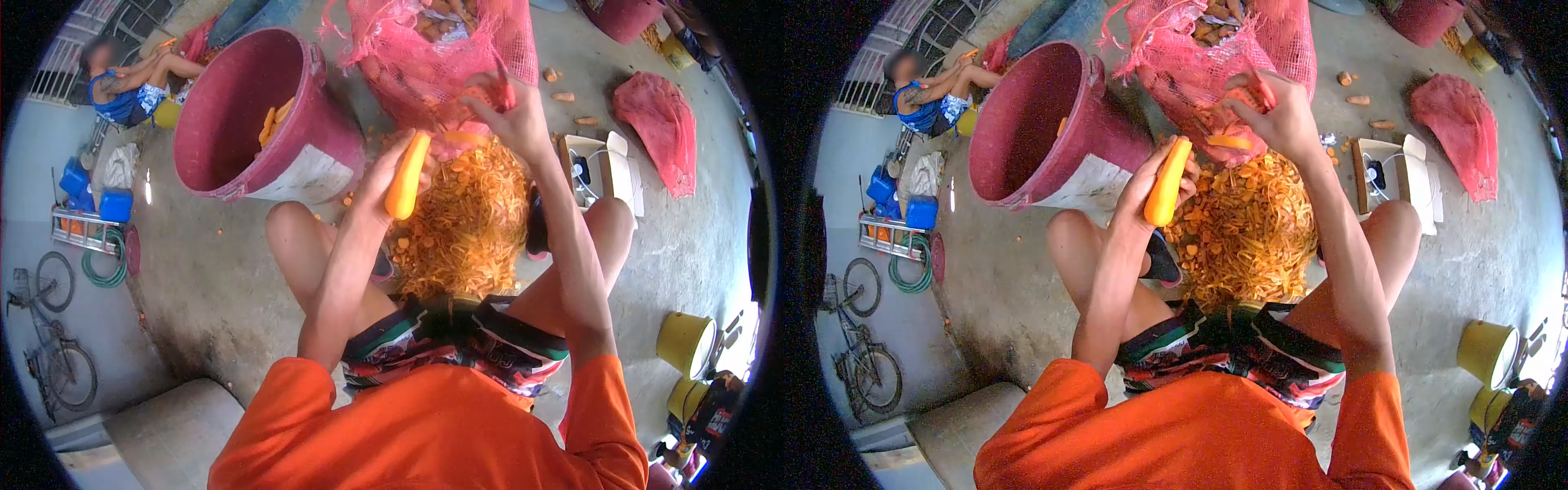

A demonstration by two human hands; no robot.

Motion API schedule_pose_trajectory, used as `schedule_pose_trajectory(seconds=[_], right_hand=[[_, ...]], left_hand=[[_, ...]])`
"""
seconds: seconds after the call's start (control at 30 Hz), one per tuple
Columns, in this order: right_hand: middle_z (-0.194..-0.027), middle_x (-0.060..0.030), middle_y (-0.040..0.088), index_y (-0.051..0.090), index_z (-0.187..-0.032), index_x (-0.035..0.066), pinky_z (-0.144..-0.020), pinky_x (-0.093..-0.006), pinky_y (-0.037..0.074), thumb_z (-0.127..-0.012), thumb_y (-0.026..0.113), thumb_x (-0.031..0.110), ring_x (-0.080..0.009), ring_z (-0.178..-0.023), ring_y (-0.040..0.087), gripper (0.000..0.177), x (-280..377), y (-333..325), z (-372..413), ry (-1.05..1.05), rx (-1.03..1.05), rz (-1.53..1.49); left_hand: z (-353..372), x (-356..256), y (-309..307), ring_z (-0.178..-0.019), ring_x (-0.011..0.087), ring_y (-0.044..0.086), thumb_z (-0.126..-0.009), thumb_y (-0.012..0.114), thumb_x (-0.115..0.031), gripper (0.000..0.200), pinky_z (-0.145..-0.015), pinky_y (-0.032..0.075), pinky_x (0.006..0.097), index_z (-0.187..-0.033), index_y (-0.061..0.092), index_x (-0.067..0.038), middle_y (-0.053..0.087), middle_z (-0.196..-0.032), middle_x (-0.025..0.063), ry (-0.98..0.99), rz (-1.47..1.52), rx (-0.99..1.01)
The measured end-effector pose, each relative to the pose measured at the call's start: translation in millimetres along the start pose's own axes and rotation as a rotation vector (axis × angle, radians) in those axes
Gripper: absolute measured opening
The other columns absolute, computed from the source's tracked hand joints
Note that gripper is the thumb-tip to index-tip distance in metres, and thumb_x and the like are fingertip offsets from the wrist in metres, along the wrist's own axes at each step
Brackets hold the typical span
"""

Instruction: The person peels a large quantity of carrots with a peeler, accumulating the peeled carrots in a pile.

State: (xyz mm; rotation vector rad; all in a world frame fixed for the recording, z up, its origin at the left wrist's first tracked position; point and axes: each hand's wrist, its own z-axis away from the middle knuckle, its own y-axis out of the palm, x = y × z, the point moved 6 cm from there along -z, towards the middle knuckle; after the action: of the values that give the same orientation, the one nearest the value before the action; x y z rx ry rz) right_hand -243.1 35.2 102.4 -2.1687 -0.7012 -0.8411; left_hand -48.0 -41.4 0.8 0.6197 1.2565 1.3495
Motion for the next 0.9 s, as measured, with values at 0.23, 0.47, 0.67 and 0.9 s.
schedule_pose_trajectory(seconds=[0.23, 0.47, 0.67, 0.9], right_hand=[[-0.091, -0.0092, 0.074, 0.071, -0.105, 0.001, -0.076, -0.0301, 0.055, -0.083, 0.079, 0.009, -0.0155, -0.083, 0.071, 0.024, -10.3, -15.7, 1.8, 0.102, -0.044, -0.034], [-0.091, -0.0115, 0.07, 0.069, -0.106, 0.002, -0.075, -0.0335, 0.052, -0.083, 0.077, 0.011, -0.0203, -0.081, 0.067, 0.026, -10.4, -1.7, 10.7, 0.042, 0.136, 0.105], [-0.094, -0.0198, 0.068, 0.068, -0.112, 0.002, -0.076, -0.0417, 0.052, -0.08, 0.076, 0.011, -0.0379, -0.086, 0.066, 0.034, -4.4, 32.0, 26.8, -0.046, 0.393, 0.207], [-0.099, -0.0215, 0.069, 0.068, -0.115, 0.005, -0.08, -0.0444, 0.053, -0.08, 0.076, 0.014, -0.039, -0.093, 0.066, 0.037, -2.0, 32.9, 32.8, 0.011, 0.393, 0.265]], left_hand=[[-2.8, -7.7, -25.2, -0.088, 0.024, 0.065, -0.097, 0.068, -0.023, 0.026, -0.074, 0.058, 0.0366, -0.112, 0.062, -0.003, 0.063, -0.089, 0.0093, 0.177, 0.155, -0.161], [-3.0, -24.0, -39.7, -0.108, 0.0258, 0.064, -0.098, 0.066, -0.022, 0.042, -0.086, 0.059, 0.0412, -0.132, 0.054, -0.001, 0.063, -0.118, 0.0145, 0.168, 0.13, -0.263], [-1.4, -25.1, -17.2, -0.093, 0.018, 0.064, -0.098, 0.066, -0.041, 0.047, -0.08, 0.052, 0.0326, -0.128, 0.06, -0.006, 0.065, -0.114, 0.008, 0.085, -0.11, 0.017], [11.3, -60.0, 15.4, -0.089, 0.0087, 0.062, -0.094, 0.074, -0.02, 0.028, -0.079, 0.049, 0.0251, -0.115, 0.067, -0.001, 0.069, -0.103, 0.002, 0.714, -1.055, -0.227]])
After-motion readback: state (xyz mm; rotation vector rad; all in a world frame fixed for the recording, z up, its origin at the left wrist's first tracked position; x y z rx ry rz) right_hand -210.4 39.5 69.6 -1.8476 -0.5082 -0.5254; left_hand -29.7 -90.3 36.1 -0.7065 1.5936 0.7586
